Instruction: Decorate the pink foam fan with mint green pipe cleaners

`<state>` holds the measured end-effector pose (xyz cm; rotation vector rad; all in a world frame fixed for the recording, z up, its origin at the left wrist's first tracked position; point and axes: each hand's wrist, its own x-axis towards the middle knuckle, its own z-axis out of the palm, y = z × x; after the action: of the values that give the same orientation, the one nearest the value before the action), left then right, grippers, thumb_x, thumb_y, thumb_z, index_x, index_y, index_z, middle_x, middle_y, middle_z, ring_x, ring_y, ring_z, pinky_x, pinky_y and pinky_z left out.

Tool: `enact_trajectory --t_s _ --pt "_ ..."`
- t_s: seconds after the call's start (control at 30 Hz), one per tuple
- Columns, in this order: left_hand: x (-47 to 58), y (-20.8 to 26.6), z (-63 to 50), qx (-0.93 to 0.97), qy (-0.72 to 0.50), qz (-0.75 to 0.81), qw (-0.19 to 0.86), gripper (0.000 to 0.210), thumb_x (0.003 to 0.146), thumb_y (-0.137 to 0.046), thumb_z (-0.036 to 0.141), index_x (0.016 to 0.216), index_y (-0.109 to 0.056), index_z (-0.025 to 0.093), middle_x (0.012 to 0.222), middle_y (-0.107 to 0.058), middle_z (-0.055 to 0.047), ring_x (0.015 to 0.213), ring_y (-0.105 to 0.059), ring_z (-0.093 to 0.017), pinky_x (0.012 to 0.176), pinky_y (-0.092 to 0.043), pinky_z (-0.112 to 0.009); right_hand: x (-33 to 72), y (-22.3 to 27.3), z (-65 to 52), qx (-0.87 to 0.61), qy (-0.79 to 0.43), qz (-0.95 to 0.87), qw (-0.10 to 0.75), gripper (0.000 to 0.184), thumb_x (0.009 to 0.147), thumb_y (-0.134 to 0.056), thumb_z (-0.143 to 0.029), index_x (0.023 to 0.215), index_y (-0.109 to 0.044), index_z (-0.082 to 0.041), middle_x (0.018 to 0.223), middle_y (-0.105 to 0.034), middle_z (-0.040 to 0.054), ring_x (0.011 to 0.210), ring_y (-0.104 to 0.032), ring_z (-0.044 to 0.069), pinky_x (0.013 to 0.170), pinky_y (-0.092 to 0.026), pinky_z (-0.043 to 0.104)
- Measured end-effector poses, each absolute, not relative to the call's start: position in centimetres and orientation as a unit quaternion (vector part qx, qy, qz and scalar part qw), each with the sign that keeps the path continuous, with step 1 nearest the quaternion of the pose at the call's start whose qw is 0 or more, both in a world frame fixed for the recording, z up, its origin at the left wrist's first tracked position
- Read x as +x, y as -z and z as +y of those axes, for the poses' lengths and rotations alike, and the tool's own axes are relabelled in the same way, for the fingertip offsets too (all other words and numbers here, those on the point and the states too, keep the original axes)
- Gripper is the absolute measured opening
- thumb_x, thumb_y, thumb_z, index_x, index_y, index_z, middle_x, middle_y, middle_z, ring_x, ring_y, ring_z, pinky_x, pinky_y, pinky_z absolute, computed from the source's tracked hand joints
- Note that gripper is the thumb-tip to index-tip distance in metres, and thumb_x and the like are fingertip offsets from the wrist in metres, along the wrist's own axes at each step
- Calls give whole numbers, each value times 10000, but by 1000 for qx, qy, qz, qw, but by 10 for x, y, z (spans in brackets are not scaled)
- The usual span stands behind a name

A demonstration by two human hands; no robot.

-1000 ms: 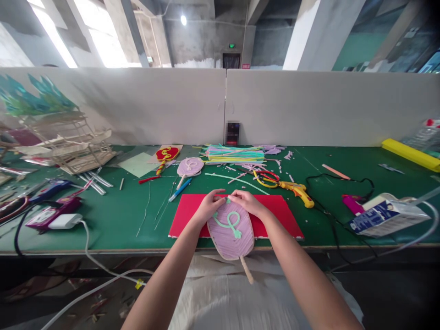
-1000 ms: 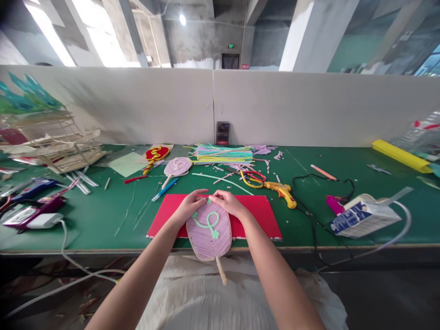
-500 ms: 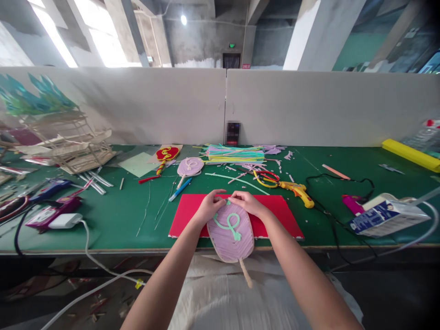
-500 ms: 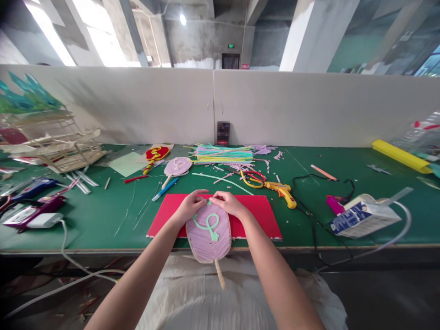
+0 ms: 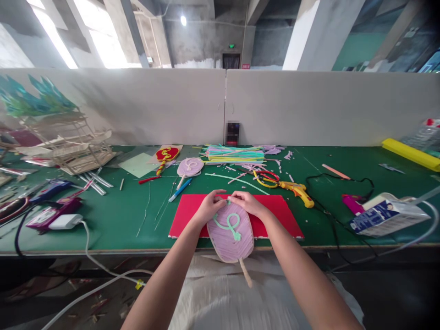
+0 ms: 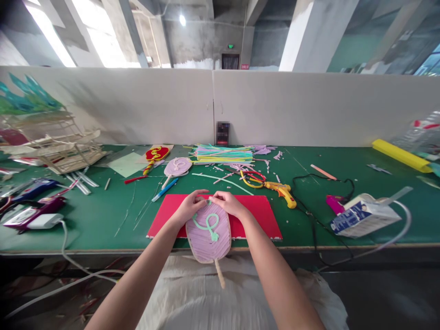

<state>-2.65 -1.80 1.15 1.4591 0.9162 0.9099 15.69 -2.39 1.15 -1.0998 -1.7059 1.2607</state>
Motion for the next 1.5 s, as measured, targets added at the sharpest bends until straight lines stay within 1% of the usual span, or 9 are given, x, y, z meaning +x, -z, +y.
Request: enact_trajectory --t_s 0.13,0.27,0.4,0.57,0.73,0.93,1.17,1.33,1.5 --pt "-26 -14 -19 603 -393 408 562 504 727 -607 333 1174 -525 115 646 -535 25 532 -426 -72 475 -303 -184 157 -15 -25 -429 -498 -653 376 330 751 -579 -504 760 -576 -175 688 -519 -21 677 -476 131 620 -354 247" --pt "-27 -18 -19 577 -402 427 569 509 755 -578 406 1183 -553 132 827 -632 -43 660 -530 -113 574 -394 -207 157 -19 -27 -440 -508 -623 401 314 737 -594 -490 760 -575 -177 686 -531 -23 670 -483 133 628 -353 254" --pt "-29 -16 -18 583 -388 424 574 548 726 -628 400 1197 -540 134 880 -650 -66 750 -576 -152 642 -438 -232 157 -19 -25 -445 -494 -601 444 292 735 -596 -469 737 -555 -180 670 -507 -31 652 -463 122 612 -334 249" --pt "-30 -11 -16 611 -384 410 558 486 712 -654 372 1133 -566 147 1002 -641 -79 822 -588 -166 684 -458 -241 157 -18 -22 -460 -492 -581 457 299 719 -596 -474 752 -550 -180 668 -506 -30 634 -456 120 597 -332 249" --pt "-30 -10 -16 617 -377 414 553 492 715 -652 370 1144 -555 149 928 -654 -67 763 -594 -157 655 -461 -241 156 -20 -25 -450 -488 -617 422 284 726 -585 -449 810 -578 -177 741 -557 -13 720 -492 138 665 -370 258" --pt "-29 -12 -18 613 -371 410 564 506 712 -656 366 1157 -543 154 872 -654 -53 705 -589 -142 612 -455 -228 157 -17 -25 -451 -493 -628 400 305 705 -608 -451 831 -570 -175 694 -553 -21 658 -496 133 606 -366 253" --pt "-30 -14 -18 614 -368 410 565 526 697 -663 370 1161 -544 152 834 -654 -39 693 -583 -139 602 -444 -221 158 -13 -24 -453 -480 -636 399 321 705 -610 -456 834 -583 -164 703 -582 -8 657 -509 135 604 -375 257" --pt "-29 -13 -17 630 -372 417 539 395 706 -636 395 1004 -621 137 902 -658 -59 800 -584 -170 672 -436 -234 159 -12 -23 -443 -483 -643 396 321 714 -608 -449 849 -597 -157 734 -602 2 669 -518 134 615 -380 257" --pt "-28 -13 -17 641 -365 433 518 344 717 -606 441 843 -636 123 761 -633 -35 716 -555 -156 602 -396 -221 158 -12 -25 -419 -500 -652 387 325 722 -609 -452 859 -606 -157 775 -618 13 698 -536 142 641 -394 265"
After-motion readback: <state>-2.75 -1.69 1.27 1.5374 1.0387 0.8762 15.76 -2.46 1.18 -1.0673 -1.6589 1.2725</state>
